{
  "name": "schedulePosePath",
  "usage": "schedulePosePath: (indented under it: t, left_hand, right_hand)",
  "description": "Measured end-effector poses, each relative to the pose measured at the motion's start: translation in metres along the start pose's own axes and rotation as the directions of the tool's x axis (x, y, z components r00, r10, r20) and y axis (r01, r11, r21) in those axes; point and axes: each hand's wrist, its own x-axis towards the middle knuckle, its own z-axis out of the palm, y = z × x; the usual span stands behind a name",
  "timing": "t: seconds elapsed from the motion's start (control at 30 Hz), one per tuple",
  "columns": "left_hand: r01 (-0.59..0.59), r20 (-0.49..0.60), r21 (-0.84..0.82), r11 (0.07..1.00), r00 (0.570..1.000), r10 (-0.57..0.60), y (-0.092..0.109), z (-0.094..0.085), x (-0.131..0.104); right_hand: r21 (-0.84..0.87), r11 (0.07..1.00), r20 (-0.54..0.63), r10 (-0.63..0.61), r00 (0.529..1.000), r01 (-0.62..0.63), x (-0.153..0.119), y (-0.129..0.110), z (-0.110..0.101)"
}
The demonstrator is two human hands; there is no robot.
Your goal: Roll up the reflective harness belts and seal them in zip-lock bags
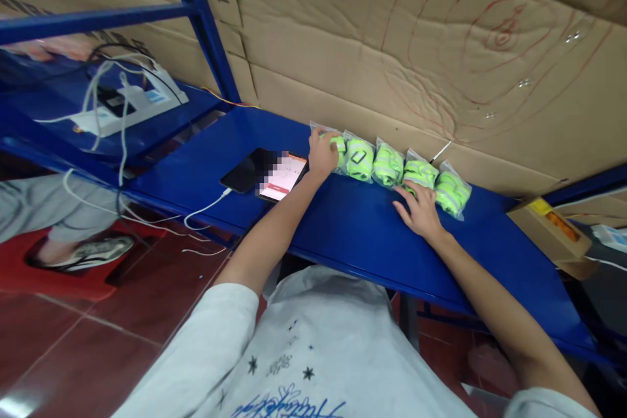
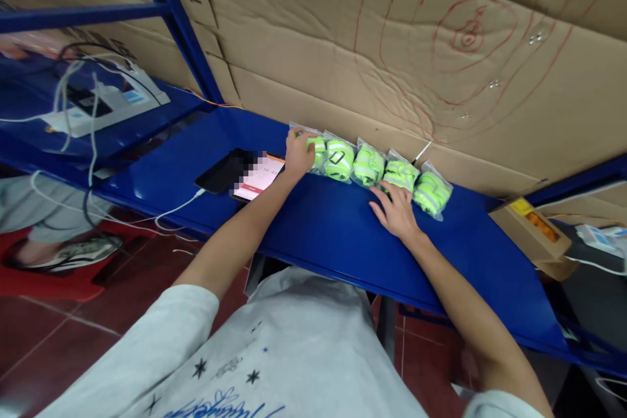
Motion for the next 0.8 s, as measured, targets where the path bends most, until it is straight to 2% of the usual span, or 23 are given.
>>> schedulePosePath:
  t: [0.17, 0.23, 0.3, 0.33, 0.4, 0.47, 0.53, 0.57, 0.67, 0.8]
  left_hand:
    - [-0.109, -0.153, -0.027, 0.994, 0.983, 0.104, 0.011, -0.028, -0.001]
    - [-0.206, -0.238, -0.029, 0.978, 0.952, 0.193, 0.02, -0.04, -0.01]
    - [-0.353, -0.266, -0.086, 0.932, 0.909, 0.32, 0.031, -0.044, -0.023]
    - [-0.431, -0.242, -0.142, 0.891, 0.888, 0.391, 0.036, -0.042, -0.031]
    - [-0.546, -0.081, -0.231, 0.805, 0.836, 0.543, 0.044, -0.033, -0.047]
    - [-0.604, 0.073, -0.271, 0.75, 0.764, 0.641, 0.049, -0.02, -0.059]
    - [-0.617, 0.178, -0.294, 0.729, 0.715, 0.677, 0.049, -0.008, -0.064]
    - [-0.614, 0.209, -0.304, 0.728, 0.703, 0.68, 0.049, -0.005, -0.065]
    - [-0.597, 0.234, -0.315, 0.738, 0.705, 0.67, 0.045, 0.0, -0.065]
    - [-0.595, 0.221, -0.321, 0.737, 0.709, 0.67, 0.044, -0.001, -0.068]
  right_hand:
    - [0.128, 0.991, -0.023, -0.046, 0.999, 0.049, 0.037, -0.012, 0.025]
    - [0.194, 0.98, -0.046, -0.039, 0.998, 0.048, 0.045, -0.015, 0.031]
    - [0.255, 0.966, -0.083, -0.013, 0.997, 0.034, 0.045, -0.014, 0.034]
    - [0.284, 0.958, -0.105, 0.007, 0.994, 0.023, 0.044, -0.012, 0.035]
    - [0.336, 0.942, -0.164, 0.064, 0.984, -0.006, 0.04, -0.008, 0.036]
    - [0.379, 0.925, -0.229, 0.133, 0.964, -0.038, 0.039, -0.004, 0.038]
    - [0.41, 0.91, -0.289, 0.192, 0.938, -0.06, 0.039, -0.002, 0.04]
    - [0.421, 0.905, -0.313, 0.211, 0.926, -0.064, 0.039, -0.003, 0.041]
    - [0.437, 0.898, -0.361, 0.227, 0.905, -0.051, 0.039, -0.008, 0.042]
    - [0.4, 0.916, -0.38, 0.137, 0.915, 0.029, 0.033, -0.02, 0.037]
